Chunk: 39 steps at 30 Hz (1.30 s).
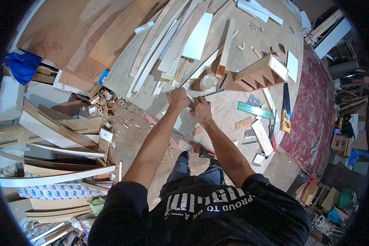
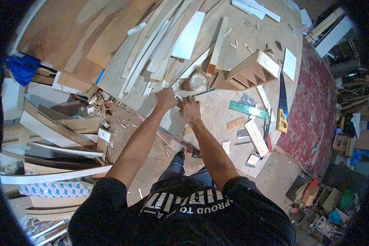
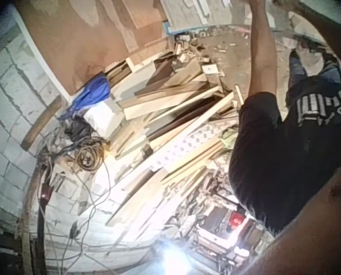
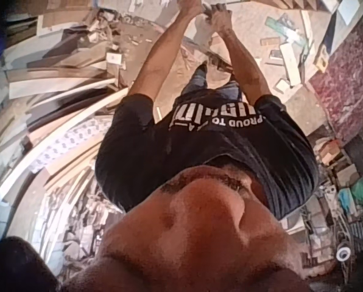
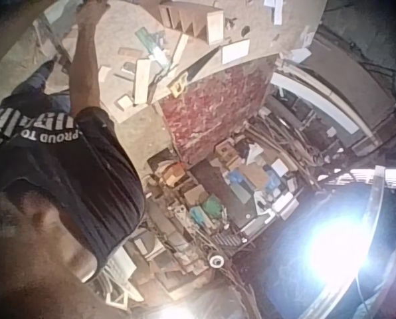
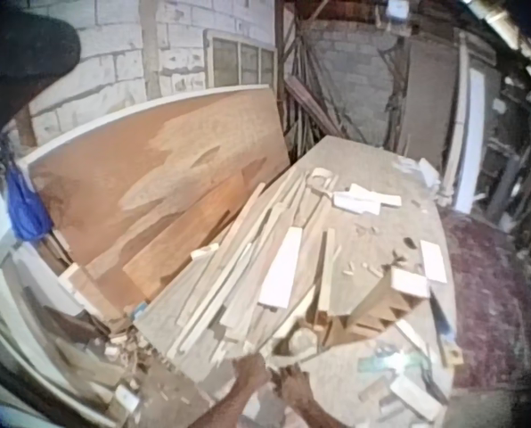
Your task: Assembling a small wooden storage unit or box with internal dividers.
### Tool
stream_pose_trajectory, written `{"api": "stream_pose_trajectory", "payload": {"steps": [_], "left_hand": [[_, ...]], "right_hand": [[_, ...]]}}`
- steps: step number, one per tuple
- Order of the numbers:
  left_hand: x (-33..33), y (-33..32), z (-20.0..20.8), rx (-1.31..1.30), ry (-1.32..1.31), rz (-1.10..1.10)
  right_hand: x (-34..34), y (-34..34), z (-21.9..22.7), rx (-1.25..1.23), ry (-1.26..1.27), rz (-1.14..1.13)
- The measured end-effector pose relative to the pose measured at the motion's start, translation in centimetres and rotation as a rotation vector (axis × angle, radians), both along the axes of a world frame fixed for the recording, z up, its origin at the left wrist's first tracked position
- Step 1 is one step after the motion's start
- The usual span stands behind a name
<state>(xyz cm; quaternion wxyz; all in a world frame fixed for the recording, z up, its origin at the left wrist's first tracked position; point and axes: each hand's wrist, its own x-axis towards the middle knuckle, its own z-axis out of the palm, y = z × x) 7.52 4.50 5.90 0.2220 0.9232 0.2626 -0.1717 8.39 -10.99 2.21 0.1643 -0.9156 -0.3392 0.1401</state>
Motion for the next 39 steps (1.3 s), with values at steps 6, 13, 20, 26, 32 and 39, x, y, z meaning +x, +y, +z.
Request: {"api": "stream_pose_trajectory", "payload": {"steps": [6,13,20,26,32,39], "left_hand": [[1.8,-2.3,1.1,0.082,0.154,-0.022],[2.4,-3.5,0.9,0.114,0.147,-0.017],[1.9,-3.2,-1.0,0.1,0.03,0.0],[1.9,-3.2,-1.7,0.097,0.019,-0.002],[2.0,-2.7,-1.8,0.08,0.027,-0.032],[0.5,-0.5,-0.1,0.016,0.091,0.019]], "right_hand": [[0.2,-0.6,-0.7,0.001,-0.006,-0.007],[0.2,-1.0,-0.7,0.006,-0.027,-0.034],[0.1,-0.7,-0.1,0.03,0.003,-0.011],[0.0,-0.6,-0.2,0.035,-0.003,-0.023],[0.0,-0.7,-0.1,0.027,-0.024,-0.005],[0.1,-0.7,0.0,0.026,0.031,-0.026]]}}
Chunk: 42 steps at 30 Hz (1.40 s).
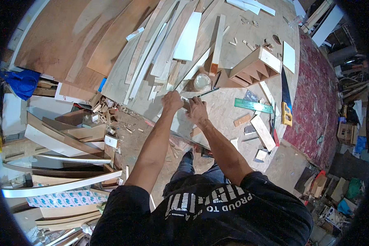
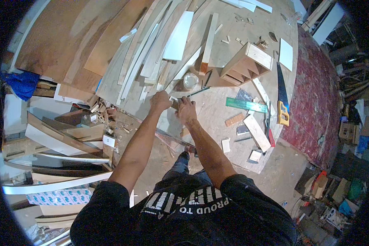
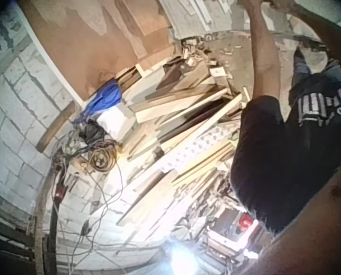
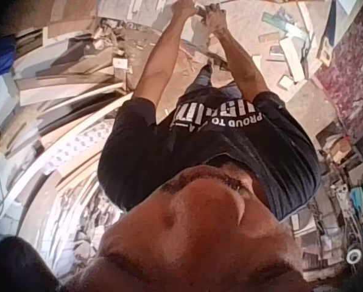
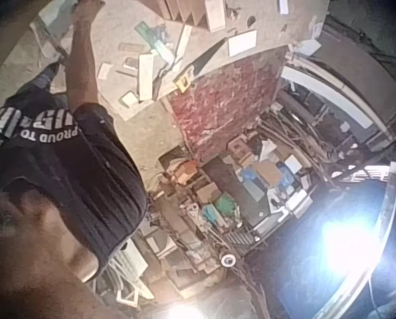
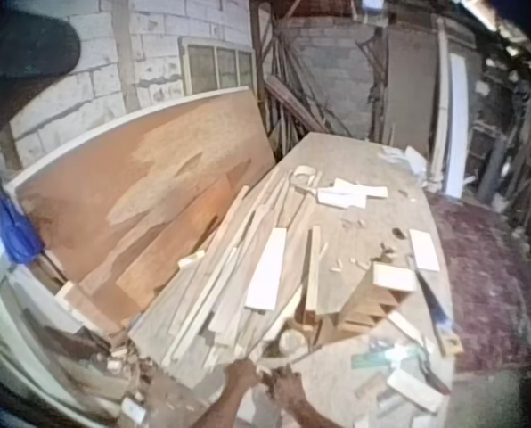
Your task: Assembling a small wooden storage unit or box with internal dividers.
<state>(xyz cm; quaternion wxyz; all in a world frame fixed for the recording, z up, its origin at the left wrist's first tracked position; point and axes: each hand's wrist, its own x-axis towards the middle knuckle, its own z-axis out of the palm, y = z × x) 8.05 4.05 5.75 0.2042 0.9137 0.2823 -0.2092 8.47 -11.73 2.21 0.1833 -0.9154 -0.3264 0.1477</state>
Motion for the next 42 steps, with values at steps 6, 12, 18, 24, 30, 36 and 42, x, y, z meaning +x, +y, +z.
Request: {"api": "stream_pose_trajectory", "payload": {"steps": [6,12,18,24,30,36,42], "left_hand": [[-1.2,0.1,0.9,-0.028,-0.019,-0.049],[-2.4,1.4,-2.3,-0.205,-0.148,0.054],[-2.7,2.0,-3.7,-0.278,-0.202,0.121],[-2.0,0.2,-2.2,-0.182,-0.167,0.12],[-1.1,-1.5,-2.0,0.044,-0.174,0.067],[-0.9,-2.2,-2.3,0.078,-0.213,0.069],[-1.2,-2.2,-3.3,0.113,-0.244,0.069]], "right_hand": [[-0.1,-0.4,-0.4,0.109,-0.018,-0.026],[-0.3,0.0,-0.2,0.077,-0.028,-0.022],[-0.3,0.4,0.2,0.106,-0.024,-0.011],[-0.1,-0.2,0.1,0.093,-0.001,-0.031],[-0.2,0.1,0.2,0.067,0.004,-0.038],[-0.2,-0.2,0.1,0.127,-0.042,-0.026],[0.0,0.2,0.4,0.108,0.026,-0.031]]}}
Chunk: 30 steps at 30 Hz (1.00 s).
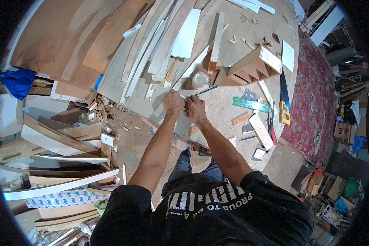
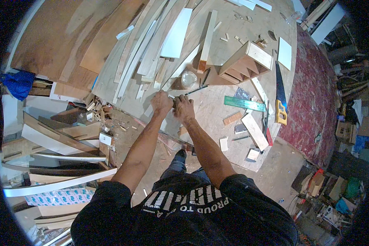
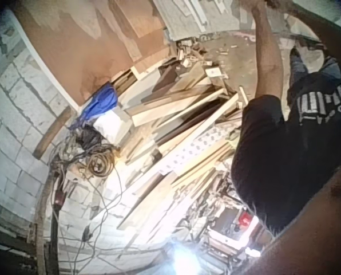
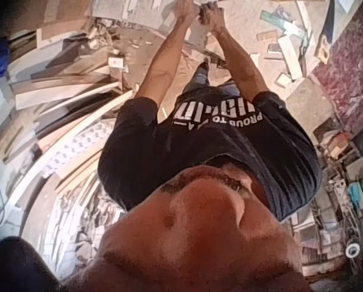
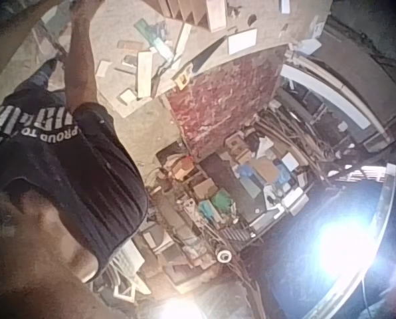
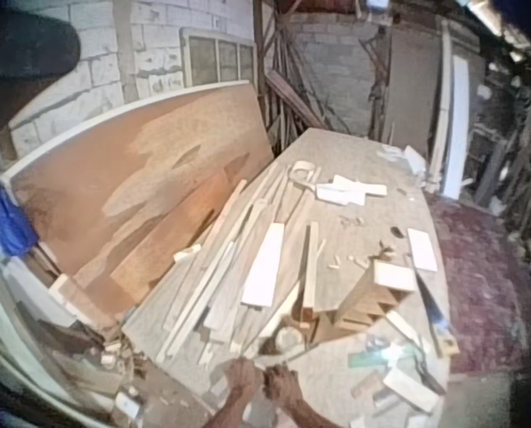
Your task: Assembling a small wooden storage unit or box with internal dividers.
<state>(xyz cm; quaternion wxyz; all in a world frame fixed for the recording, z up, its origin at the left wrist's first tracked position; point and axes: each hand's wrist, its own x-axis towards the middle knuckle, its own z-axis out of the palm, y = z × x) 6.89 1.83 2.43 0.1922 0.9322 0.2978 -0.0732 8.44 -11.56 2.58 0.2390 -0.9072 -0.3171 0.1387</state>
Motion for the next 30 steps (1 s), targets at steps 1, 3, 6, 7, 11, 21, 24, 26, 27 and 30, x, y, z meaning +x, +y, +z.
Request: {"api": "stream_pose_trajectory", "payload": {"steps": [1,3,6,7,11,21,24,26,27,30], "left_hand": [[0.0,0.0,0.0,-0.001,-0.004,-0.001],[-0.2,-0.4,0.1,0.005,-0.026,-0.018],[-0.2,-0.3,0.1,0.019,-0.044,-0.048],[-0.3,-0.2,0.0,0.023,-0.039,-0.065],[-0.6,-0.4,0.2,0.041,-0.063,-0.076],[-1.9,0.6,3.8,-0.182,0.088,0.144],[-2.0,1.8,4.0,-0.304,0.219,0.17],[-2.0,2.4,3.5,-0.334,0.218,0.183],[-1.9,2.7,3.0,-0.321,0.208,0.166],[-2.0,4.7,1.7,-0.364,0.212,0.065]], "right_hand": [[0.0,0.0,0.0,-0.001,0.002,0.008],[0.1,-0.3,0.0,-0.007,0.003,0.012],[0.0,-0.3,0.2,-0.006,-0.01,0.013],[0.0,-0.2,0.3,-0.015,-0.003,0.018],[0.0,-0.1,0.2,-0.015,-0.004,0.022],[-0.1,-0.3,0.2,-0.013,-0.042,0.002],[-0.1,-0.2,0.0,-0.07,-0.048,0.002],[-0.1,-0.3,-0.1,-0.038,-0.041,0.0],[-0.2,-0.2,-0.1,-0.035,-0.041,0.004],[-0.3,0.2,-0.2,-0.028,-0.032,0.017]]}}
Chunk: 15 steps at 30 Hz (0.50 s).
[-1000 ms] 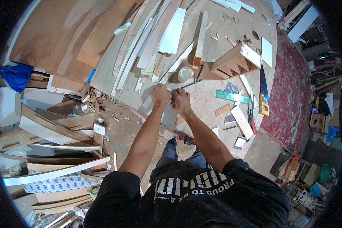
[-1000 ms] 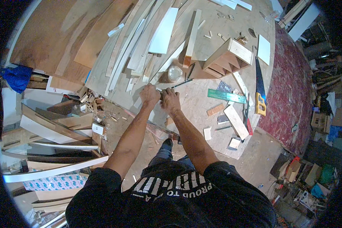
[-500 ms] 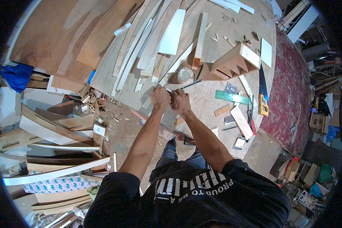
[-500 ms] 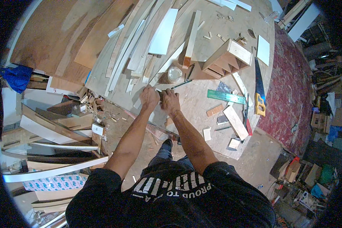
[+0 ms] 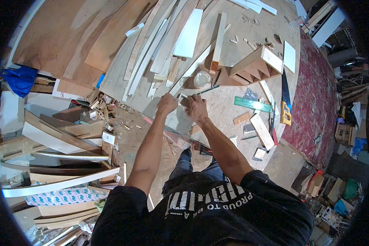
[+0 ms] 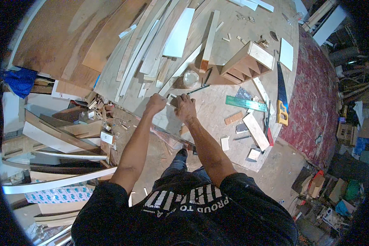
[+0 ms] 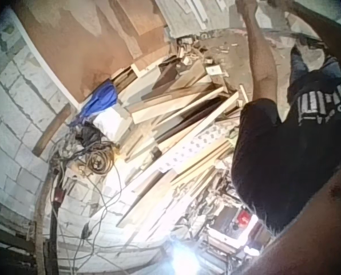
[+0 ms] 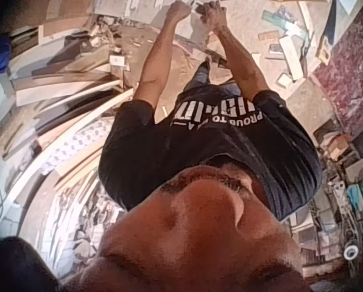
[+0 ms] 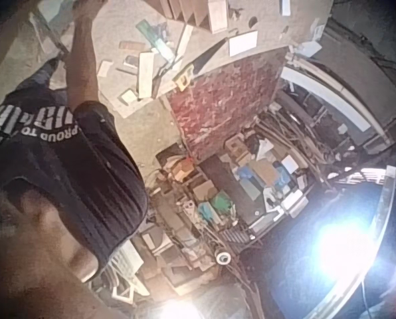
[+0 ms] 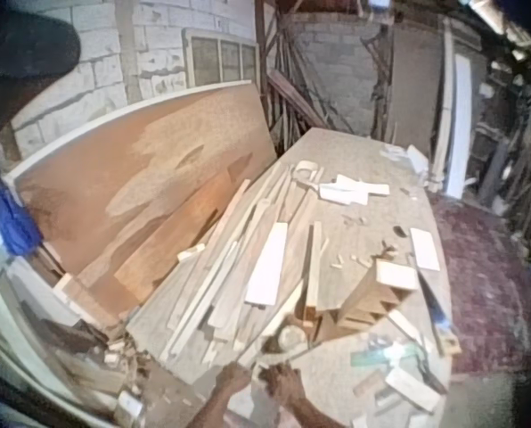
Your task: Assembling a small wooden storage unit or box with internal dividers.
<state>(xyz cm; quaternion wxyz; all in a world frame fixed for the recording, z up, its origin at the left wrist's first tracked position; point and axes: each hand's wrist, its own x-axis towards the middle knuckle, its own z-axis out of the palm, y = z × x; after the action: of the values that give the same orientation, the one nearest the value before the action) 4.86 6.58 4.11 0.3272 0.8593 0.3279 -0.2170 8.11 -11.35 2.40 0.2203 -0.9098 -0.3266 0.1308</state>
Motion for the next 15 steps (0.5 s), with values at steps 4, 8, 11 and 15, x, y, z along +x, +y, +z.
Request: {"api": "stream_pose_trajectory", "payload": {"steps": [4,8,11,15], "left_hand": [[-0.8,0.9,0.3,0.033,-0.19,-0.179],[-0.7,0.1,1.4,0.108,-0.603,-0.553],[-0.3,1.0,0.3,0.229,-0.568,-0.797],[1.3,1.4,0.2,0.146,-0.375,-0.869]], "right_hand": [[0.4,-0.5,-0.4,-0.015,-0.017,-0.013],[0.5,-0.7,-0.3,-0.095,-0.008,0.005],[0.1,-0.1,-0.1,-0.084,-0.006,0.015],[0.2,-0.2,-0.3,-0.065,-0.009,0.003]]}}
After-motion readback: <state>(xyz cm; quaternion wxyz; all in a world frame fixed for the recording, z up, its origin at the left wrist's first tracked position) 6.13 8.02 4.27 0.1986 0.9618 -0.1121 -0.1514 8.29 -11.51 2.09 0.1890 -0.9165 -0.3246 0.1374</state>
